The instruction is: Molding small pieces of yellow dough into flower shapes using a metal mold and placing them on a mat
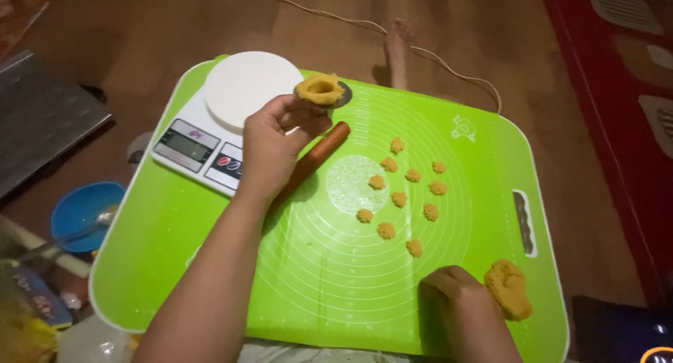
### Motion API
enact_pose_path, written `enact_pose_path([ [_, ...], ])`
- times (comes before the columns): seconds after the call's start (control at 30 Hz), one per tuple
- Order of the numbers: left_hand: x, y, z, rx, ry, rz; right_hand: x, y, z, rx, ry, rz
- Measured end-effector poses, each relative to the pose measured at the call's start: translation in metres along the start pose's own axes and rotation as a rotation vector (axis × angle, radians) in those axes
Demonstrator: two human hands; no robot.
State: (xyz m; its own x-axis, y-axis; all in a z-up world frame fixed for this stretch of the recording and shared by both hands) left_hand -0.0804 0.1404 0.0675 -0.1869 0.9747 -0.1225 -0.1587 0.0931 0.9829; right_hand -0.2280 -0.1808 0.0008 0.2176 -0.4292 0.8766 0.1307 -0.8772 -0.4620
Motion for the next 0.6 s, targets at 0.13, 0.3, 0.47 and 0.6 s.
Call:
enact_pose_path([
  [0.13, 0.005, -0.014, 0.005, -0.024, 0.010, -0.063, -0.003, -0.040, 0.017, 0.050, 0.083, 0.112],
  [0.3, 0.008, 0.001, -0.001, -0.019, 0.000, -0.064, -0.010, -0.142, 0.061, 0.382, -0.025, 0.319],
  [0.47, 0.011, 0.003, 0.001, 0.013, 0.020, -0.090, -0.044, -0.164, 0.081, 0.400, -0.098, 0.219],
  [0.6, 0.008, -0.018, 0.009, -0.055, -0.009, -0.063, -0.079, -0.149, 0.086, 0.481, -0.089, 0.013],
])
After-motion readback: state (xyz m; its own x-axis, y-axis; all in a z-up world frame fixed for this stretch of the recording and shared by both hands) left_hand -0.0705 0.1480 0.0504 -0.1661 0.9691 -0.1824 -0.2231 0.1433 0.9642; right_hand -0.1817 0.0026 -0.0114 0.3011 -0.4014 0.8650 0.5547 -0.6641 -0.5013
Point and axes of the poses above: each hand's wrist, its own z-axis towards the middle knuckle, its own x-axis out of the back of the hand, y = z × x, the point moved 1 cm from there along z, towards the middle knuckle, and after that the axes turned 3 degrees about x, right-handed, at the moved point
